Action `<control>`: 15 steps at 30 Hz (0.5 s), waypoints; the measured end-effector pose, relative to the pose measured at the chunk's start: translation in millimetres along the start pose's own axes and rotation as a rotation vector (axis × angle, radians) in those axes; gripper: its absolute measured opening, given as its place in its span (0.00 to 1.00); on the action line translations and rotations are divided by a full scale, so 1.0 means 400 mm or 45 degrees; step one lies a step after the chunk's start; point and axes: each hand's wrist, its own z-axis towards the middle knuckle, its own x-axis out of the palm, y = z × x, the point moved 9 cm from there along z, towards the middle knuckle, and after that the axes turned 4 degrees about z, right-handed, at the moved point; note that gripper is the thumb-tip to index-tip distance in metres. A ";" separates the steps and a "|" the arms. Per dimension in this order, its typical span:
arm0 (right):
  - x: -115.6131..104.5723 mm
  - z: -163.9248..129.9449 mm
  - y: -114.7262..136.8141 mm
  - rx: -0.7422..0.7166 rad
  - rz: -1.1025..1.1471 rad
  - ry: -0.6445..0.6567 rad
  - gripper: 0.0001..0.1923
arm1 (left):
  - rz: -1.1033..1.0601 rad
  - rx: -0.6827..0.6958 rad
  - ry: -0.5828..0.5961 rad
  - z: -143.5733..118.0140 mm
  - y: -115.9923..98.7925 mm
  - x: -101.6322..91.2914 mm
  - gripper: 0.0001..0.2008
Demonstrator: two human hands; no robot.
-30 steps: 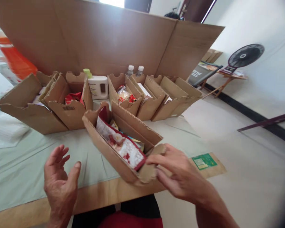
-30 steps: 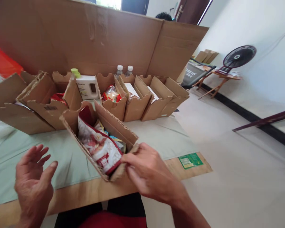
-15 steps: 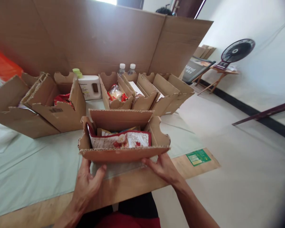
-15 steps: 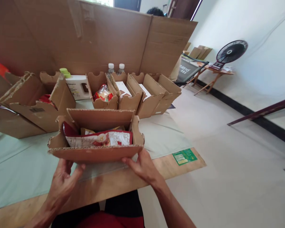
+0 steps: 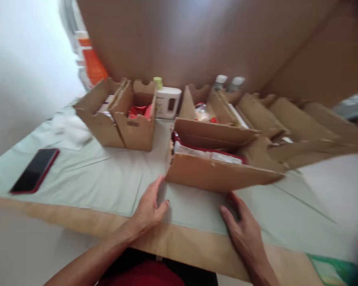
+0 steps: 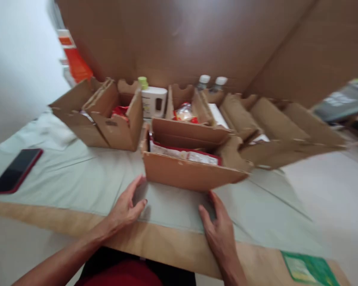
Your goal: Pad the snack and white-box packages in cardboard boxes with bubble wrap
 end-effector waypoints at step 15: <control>0.232 -0.171 0.326 -1.068 -0.371 0.148 0.16 | 0.810 -0.120 -0.676 0.104 0.111 -0.757 0.19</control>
